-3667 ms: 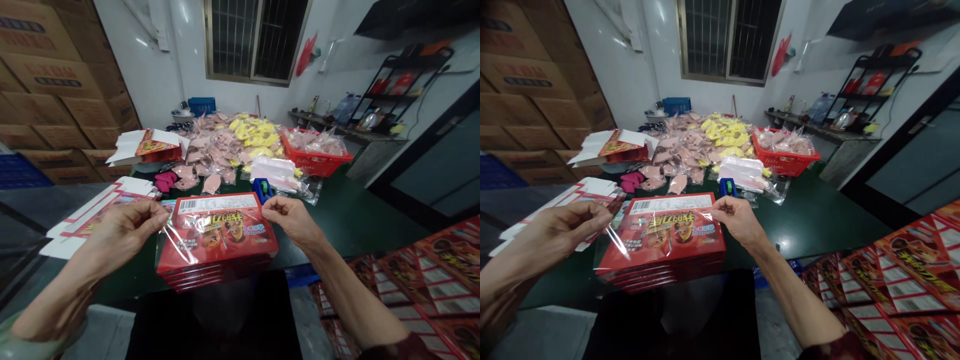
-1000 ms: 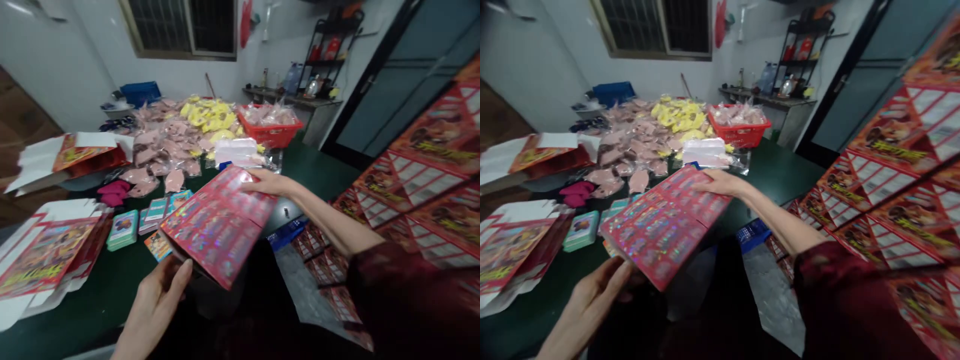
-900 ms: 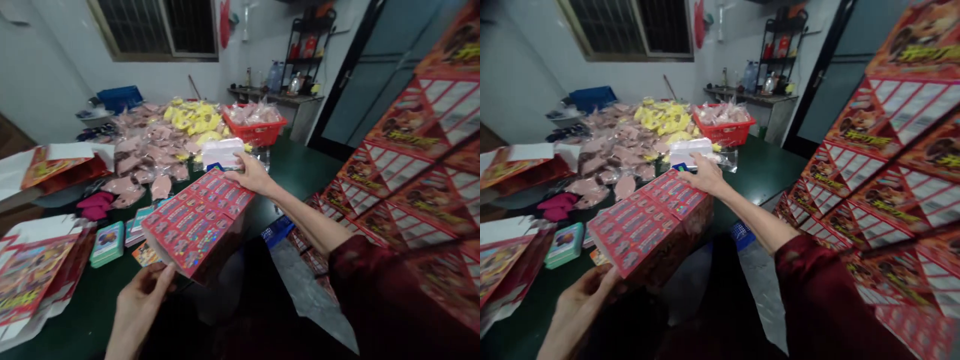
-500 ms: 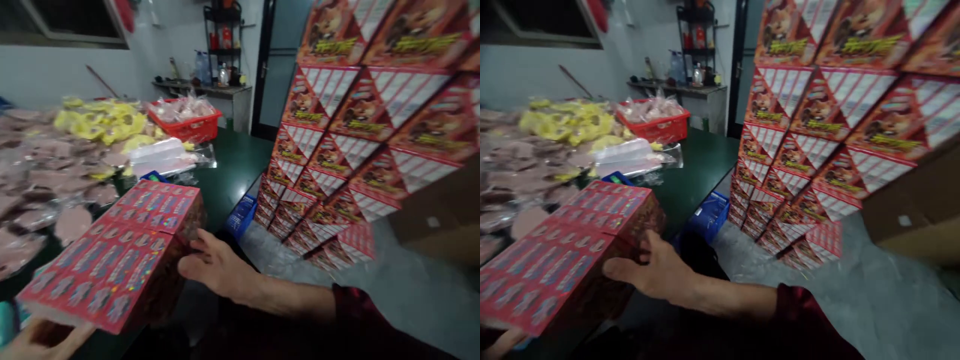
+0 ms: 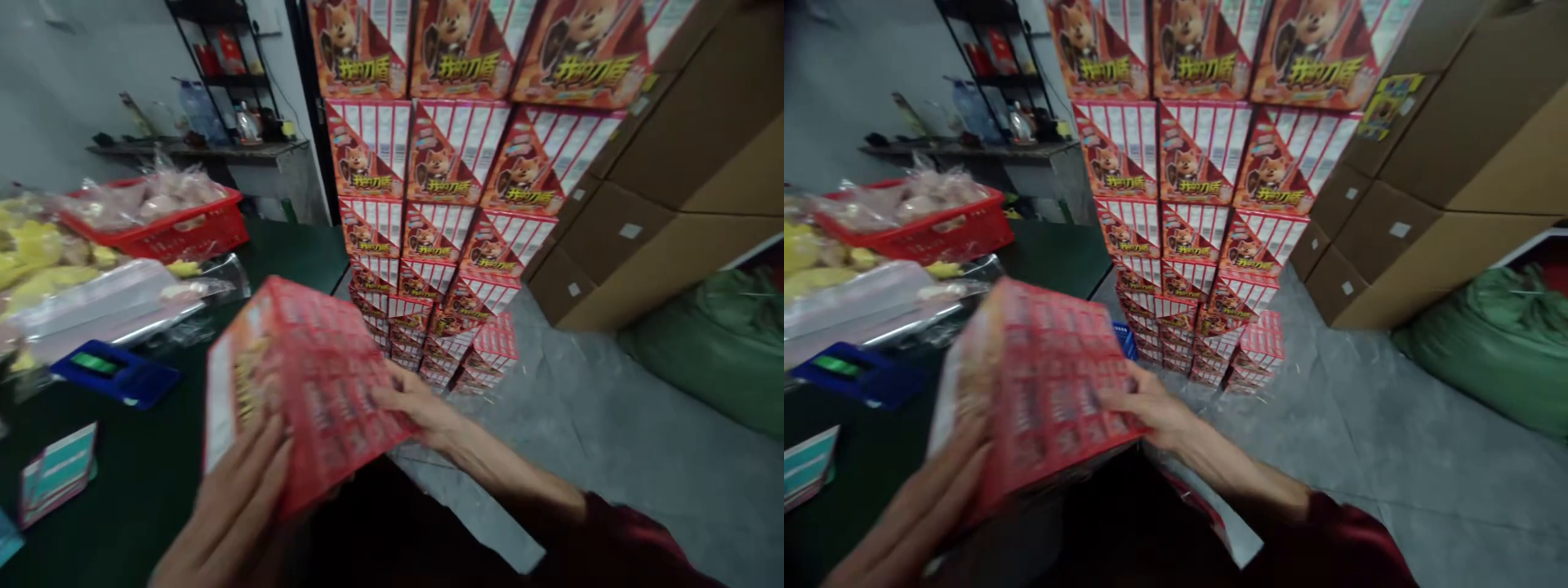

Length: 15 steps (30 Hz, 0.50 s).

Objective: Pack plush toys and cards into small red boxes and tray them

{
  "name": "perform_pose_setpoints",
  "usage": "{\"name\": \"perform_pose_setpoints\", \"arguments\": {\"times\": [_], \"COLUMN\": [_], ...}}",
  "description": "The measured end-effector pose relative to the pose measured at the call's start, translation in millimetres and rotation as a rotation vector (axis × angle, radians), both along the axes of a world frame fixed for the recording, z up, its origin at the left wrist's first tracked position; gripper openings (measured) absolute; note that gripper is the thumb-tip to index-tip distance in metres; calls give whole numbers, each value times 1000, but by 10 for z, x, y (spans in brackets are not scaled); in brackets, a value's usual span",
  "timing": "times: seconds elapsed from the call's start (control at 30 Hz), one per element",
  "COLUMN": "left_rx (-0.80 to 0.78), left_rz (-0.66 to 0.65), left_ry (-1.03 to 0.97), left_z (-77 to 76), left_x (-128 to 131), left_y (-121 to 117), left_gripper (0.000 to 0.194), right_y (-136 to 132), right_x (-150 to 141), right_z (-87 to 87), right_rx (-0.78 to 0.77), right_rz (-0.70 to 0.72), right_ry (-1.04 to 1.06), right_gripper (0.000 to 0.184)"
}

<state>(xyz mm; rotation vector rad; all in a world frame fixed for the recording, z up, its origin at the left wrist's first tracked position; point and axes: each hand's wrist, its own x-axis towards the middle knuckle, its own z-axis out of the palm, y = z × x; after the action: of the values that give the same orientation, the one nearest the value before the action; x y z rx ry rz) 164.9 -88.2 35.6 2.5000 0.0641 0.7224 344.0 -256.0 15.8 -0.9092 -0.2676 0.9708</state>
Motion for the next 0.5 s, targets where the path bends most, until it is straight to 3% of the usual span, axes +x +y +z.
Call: {"name": "perform_pose_setpoints", "arguments": {"times": [0.07, 0.13, 0.3, 0.4, 0.5], "left_rx": [184, 237, 274, 248, 254], "left_rz": [-235, -449, -892, -1072, -1100], "left_ry": [-49, -20, 373, 420, 446], "left_z": [-83, -240, -683, -784, -852], "left_x": [505, 1013, 2011, 2435, 2736], "left_y": [-324, -712, -1780, -2292, -2521], "left_gripper": [72, 71, 63, 75, 82], "right_y": [-502, -1036, -2363, -3072, -3506], "right_x": [126, 190, 224, 443, 971], "right_z": [-269, -576, -1257, -1388, -1353], "right_rx": [-42, -145, -447, -593, -690], "right_rz": [-169, -349, -779, -982, -1122], "right_ry": [-26, -20, 98, 86, 7], "right_gripper": [58, 51, 28, 30, 55]}}
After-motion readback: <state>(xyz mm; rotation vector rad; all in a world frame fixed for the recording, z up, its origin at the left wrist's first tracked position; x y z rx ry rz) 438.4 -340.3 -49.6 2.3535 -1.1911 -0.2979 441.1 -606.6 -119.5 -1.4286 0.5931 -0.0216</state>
